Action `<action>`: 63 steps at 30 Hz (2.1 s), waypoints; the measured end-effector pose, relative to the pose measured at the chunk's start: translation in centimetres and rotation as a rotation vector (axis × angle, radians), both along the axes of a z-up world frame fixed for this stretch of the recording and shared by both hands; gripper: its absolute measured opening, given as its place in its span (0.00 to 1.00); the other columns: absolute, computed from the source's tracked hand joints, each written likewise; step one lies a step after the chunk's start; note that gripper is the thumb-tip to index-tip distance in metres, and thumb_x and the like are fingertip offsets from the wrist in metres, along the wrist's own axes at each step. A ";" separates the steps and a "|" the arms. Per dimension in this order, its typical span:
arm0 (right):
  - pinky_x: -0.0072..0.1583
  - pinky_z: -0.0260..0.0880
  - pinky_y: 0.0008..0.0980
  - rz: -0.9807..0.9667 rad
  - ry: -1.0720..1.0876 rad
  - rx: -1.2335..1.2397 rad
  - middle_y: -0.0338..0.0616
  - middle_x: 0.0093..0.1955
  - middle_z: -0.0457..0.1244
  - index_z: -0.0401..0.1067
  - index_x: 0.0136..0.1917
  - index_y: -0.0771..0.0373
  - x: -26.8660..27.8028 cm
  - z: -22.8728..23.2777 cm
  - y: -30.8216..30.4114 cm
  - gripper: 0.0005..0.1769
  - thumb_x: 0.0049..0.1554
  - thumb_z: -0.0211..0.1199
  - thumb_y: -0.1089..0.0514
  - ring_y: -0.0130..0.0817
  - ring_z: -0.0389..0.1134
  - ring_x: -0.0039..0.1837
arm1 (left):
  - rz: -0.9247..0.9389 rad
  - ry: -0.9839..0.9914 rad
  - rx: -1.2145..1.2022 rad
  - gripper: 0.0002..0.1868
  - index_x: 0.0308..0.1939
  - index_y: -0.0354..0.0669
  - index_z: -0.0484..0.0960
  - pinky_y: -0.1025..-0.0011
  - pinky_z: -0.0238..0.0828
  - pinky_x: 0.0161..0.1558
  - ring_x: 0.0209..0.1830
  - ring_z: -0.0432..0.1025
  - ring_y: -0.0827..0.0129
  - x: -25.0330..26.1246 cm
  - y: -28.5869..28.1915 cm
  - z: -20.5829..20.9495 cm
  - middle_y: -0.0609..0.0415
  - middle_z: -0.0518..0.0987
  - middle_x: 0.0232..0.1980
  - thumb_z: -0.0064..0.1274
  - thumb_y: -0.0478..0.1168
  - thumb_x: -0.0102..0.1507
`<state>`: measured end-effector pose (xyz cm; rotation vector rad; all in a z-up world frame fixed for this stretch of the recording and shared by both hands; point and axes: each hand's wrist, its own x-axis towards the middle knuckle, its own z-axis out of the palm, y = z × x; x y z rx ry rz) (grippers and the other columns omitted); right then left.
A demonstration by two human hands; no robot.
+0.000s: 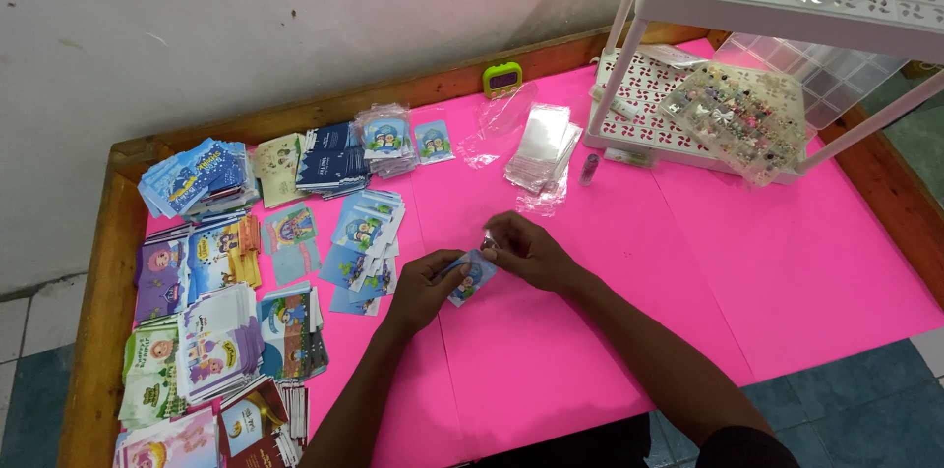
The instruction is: Packaging small illustrated cards into clear plastic sleeves on a pink workspace.
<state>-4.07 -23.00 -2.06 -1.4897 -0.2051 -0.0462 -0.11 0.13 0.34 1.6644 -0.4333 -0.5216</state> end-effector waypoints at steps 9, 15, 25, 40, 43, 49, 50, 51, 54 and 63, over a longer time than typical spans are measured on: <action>0.49 0.68 0.27 -0.028 -0.013 -0.202 0.41 0.41 0.69 0.78 0.53 0.59 -0.3 -0.7 0.3 0.18 0.51 0.79 0.54 0.25 0.67 0.44 | 0.052 0.044 -0.155 0.12 0.56 0.41 0.81 0.59 0.73 0.58 0.51 0.76 0.67 0.4 0.1 -0.8 0.44 0.86 0.49 0.56 0.35 0.68; 0.52 0.68 0.41 -0.044 -0.233 -0.425 0.46 0.39 0.67 0.77 0.47 0.60 -0.7 -0.3 0.7 0.13 0.54 0.76 0.52 0.43 0.69 0.45 | 0.079 -0.007 -0.169 0.09 0.54 0.43 0.76 0.75 0.63 0.37 0.29 0.64 0.80 -0.1 -0.3 0.7 0.51 0.80 0.27 0.52 0.39 0.71; 0.40 0.66 0.25 -0.253 -0.060 -0.225 0.40 0.36 0.70 0.81 0.54 0.58 0.0 -0.8 0.9 0.10 0.59 0.66 0.60 0.22 0.64 0.37 | 0.084 -0.006 -0.159 0.18 0.63 0.37 0.68 0.64 0.75 0.49 0.44 0.73 0.65 0.2 -0.4 -0.6 0.40 0.81 0.47 0.50 0.39 0.72; 0.49 0.73 0.33 -0.573 -0.087 -0.414 0.45 0.50 0.70 0.79 0.60 0.55 6.2 -0.1 0.5 0.15 0.59 0.64 0.58 0.34 0.72 0.50 | 0.082 -0.164 0.034 0.13 0.57 0.48 0.85 0.63 0.78 0.49 0.44 0.78 0.63 -0.5 -0.5 0.4 0.46 0.83 0.41 0.55 0.42 0.69; 0.55 0.73 0.38 -0.586 -0.262 -0.548 0.44 0.52 0.70 0.78 0.61 0.56 9.8 0.1 0.8 0.17 0.58 0.64 0.61 0.38 0.70 0.51 | 0.078 -0.221 0.030 0.12 0.55 0.47 0.86 0.62 0.78 0.48 0.44 0.78 0.62 -0.5 -0.5 0.8 0.45 0.84 0.41 0.56 0.43 0.69; 0.64 0.66 0.43 -0.571 -0.154 -0.896 0.35 0.58 0.68 0.73 0.65 0.50 15.3 -0.2 1.9 0.20 0.60 0.62 0.56 0.39 0.65 0.61 | 0.061 -0.300 0.029 0.11 0.53 0.41 0.85 0.58 0.79 0.47 0.43 0.80 0.55 -0.7 -0.5 1.8 0.41 0.84 0.40 0.54 0.39 0.69; 0.64 0.64 0.46 -0.527 -0.090 -0.942 0.33 0.58 0.69 0.74 0.64 0.47 16.1 -0.5 1.9 0.18 0.60 0.62 0.56 0.41 0.65 0.63 | 0.057 -0.316 0.025 0.11 0.53 0.41 0.85 0.58 0.80 0.46 0.43 0.80 0.56 -0.8 -0.4 1.9 0.41 0.84 0.40 0.54 0.38 0.69; 0.65 0.63 0.48 -0.483 -0.026 -0.988 0.32 0.58 0.69 0.75 0.63 0.44 16.9 -0.8 1.8 0.17 0.60 0.61 0.55 0.43 0.65 0.64 | 0.054 -0.333 0.021 0.11 0.53 0.41 0.86 0.59 0.80 0.45 0.43 0.81 0.56 -0.8 -0.4 1.9 0.42 0.84 0.40 0.54 0.38 0.69; 0.67 0.62 0.52 -0.441 -0.059 -1.093 0.39 0.63 0.68 0.74 0.66 0.48 16.0 1.8 2.2 0.20 0.60 0.62 0.56 0.48 0.64 0.68 | 0.046 -0.322 0.009 0.11 0.53 0.41 0.86 0.59 0.80 0.45 0.43 0.81 0.56 -0.5 -0.3 2.0 0.42 0.84 0.40 0.53 0.39 0.69; 0.61 0.65 0.49 -0.379 -0.352 -1.212 0.48 0.69 0.59 0.66 0.70 0.52 7.0 -3.6 4.2 0.28 0.56 0.62 0.53 0.53 0.59 0.67 | 0.031 -0.451 -0.019 0.09 0.51 0.40 0.84 0.61 0.82 0.44 0.44 0.81 0.57 -0.3 0.1 -0.1 0.45 0.83 0.42 0.51 0.36 0.70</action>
